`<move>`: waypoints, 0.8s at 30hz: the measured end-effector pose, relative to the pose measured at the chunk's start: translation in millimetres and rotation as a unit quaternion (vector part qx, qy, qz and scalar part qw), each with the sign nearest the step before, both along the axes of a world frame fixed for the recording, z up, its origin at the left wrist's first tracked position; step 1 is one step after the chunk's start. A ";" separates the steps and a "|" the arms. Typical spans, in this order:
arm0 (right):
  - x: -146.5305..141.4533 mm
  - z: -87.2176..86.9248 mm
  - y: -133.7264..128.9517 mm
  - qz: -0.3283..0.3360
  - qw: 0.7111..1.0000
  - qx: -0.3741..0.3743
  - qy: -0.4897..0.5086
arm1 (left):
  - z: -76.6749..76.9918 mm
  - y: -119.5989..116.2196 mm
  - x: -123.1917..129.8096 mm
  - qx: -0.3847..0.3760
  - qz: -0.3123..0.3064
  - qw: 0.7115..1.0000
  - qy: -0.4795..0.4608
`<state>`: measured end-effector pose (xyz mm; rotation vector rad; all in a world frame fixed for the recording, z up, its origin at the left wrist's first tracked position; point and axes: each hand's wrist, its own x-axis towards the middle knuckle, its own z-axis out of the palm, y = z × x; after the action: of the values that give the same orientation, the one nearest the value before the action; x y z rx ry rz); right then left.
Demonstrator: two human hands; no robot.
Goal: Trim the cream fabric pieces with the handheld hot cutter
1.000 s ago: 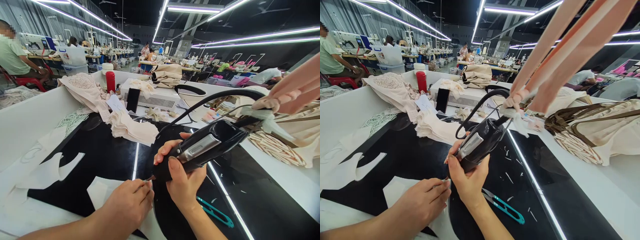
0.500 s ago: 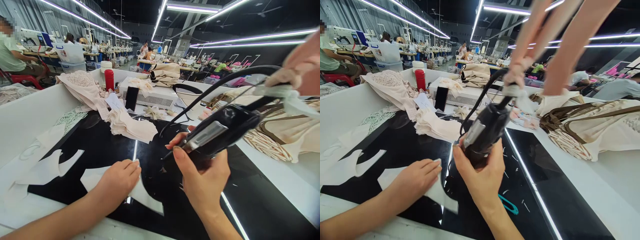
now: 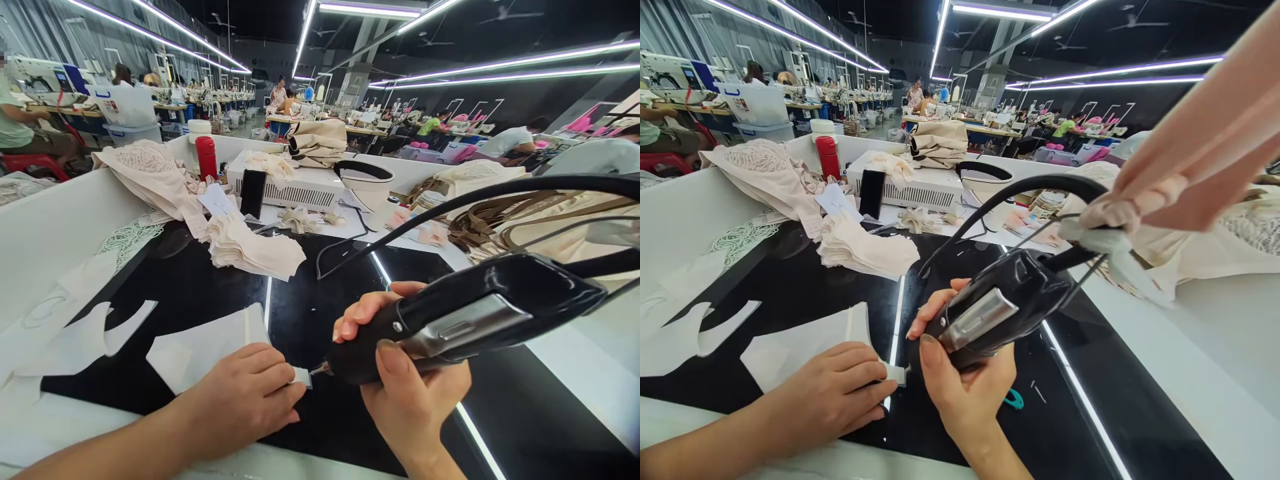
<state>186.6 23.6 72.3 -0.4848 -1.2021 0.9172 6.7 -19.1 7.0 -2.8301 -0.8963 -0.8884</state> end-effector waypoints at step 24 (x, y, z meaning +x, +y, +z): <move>-1.5 -1.4 0.3 -0.003 1.000 0.003 -0.014 | 5.6 -4.9 -1.1 -0.025 0.042 0.998 0.044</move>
<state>185.1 23.9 71.0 -0.4985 -1.2275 0.9040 5.6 -24.0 12.6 -2.8224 -1.0319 -0.7360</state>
